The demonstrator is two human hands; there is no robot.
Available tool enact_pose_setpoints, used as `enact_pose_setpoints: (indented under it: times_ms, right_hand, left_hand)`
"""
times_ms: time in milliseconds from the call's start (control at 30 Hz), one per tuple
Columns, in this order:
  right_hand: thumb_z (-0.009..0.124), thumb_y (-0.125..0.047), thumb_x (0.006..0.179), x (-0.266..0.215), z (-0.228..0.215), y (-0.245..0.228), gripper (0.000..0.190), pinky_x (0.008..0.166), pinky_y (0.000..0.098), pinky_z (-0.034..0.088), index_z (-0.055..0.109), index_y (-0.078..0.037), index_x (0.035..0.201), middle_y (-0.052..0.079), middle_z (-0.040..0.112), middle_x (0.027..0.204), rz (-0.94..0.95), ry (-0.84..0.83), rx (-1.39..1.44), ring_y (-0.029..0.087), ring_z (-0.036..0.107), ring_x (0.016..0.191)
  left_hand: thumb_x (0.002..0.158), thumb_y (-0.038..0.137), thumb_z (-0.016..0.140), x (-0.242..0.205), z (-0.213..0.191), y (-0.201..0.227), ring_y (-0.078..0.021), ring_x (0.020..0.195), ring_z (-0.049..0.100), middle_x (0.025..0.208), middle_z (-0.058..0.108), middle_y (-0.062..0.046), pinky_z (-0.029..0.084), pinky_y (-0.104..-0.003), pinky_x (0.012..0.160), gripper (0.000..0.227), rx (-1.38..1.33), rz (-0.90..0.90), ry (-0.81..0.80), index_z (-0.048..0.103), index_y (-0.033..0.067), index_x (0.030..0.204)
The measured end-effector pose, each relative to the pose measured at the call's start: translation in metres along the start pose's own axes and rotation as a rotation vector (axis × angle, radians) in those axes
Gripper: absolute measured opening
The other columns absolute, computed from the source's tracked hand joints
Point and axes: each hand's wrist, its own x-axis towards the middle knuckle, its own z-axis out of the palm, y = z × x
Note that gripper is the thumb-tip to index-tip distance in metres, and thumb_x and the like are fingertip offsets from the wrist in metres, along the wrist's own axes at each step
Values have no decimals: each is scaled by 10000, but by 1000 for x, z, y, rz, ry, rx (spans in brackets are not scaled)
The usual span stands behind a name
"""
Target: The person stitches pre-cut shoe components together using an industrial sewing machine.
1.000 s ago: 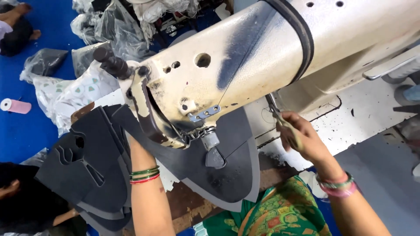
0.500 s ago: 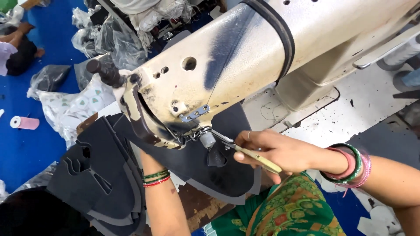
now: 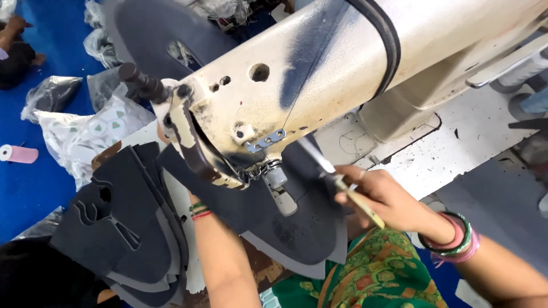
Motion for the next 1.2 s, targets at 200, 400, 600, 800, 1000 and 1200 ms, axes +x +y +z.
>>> enact_pose_setpoints:
  times_ms: [200, 400, 600, 800, 1000, 1200]
  right_hand:
    - [691, -259, 939, 21, -17, 84, 481, 577, 416, 543, 577, 19, 1315, 192, 690, 780, 7, 544, -594, 311, 679, 597]
    - [693, -288, 906, 42, -28, 150, 451, 650, 489, 550, 612, 0, 1243, 268, 685, 1034, 108, 654, -1104, 425, 686, 777]
    - [659, -299, 1009, 25, 11, 56, 476, 703, 419, 549, 626, -62, 1421, 178, 717, 1093, -54, 597, -794, 329, 708, 798]
    - [627, -160, 999, 30, 42, 44, 285, 742, 241, 549, 728, -17, 1224, -10, 763, 976, -97, 174, 453, 68, 660, 841]
    - [725, -81, 944, 34, 37, 43, 278, 689, 220, 520, 786, -36, 1212, 30, 742, 900, -115, 253, 49, 55, 638, 802]
    - [781, -24, 850, 37, 38, 38, 395, 812, 224, 560, 734, -26, 1241, 26, 763, 1046, -140, 212, 144, 54, 675, 933]
  left_hand:
    - [1040, 252, 495, -27, 24, 21, -188, 1140, 596, 1346, 538, -110, 518, -340, 977, 591, -112, 17, 81, 239, 85, 1545]
    - [1048, 271, 495, -64, 66, 73, -192, 1169, 586, 1387, 512, -115, 516, -346, 997, 640, -186, 23, 168, 185, 103, 1583]
    - [996, 230, 537, -157, 98, 193, -168, 1181, 600, 1448, 525, -91, 518, -333, 1027, 673, -381, -59, 159, 198, 122, 1567]
    - [950, -17, 729, -166, 101, 170, -97, 929, 579, 1143, 672, -74, 486, -244, 840, 490, -135, -188, 41, 603, -45, 1423]
    - [887, -47, 759, -163, 111, 174, -73, 856, 613, 1039, 702, -61, 522, -220, 787, 511, -185, -244, 95, 633, -22, 1382]
    - [891, -46, 746, -155, 112, 169, -96, 874, 641, 1046, 717, -87, 540, -238, 820, 515, -204, -258, 90, 615, -29, 1389]
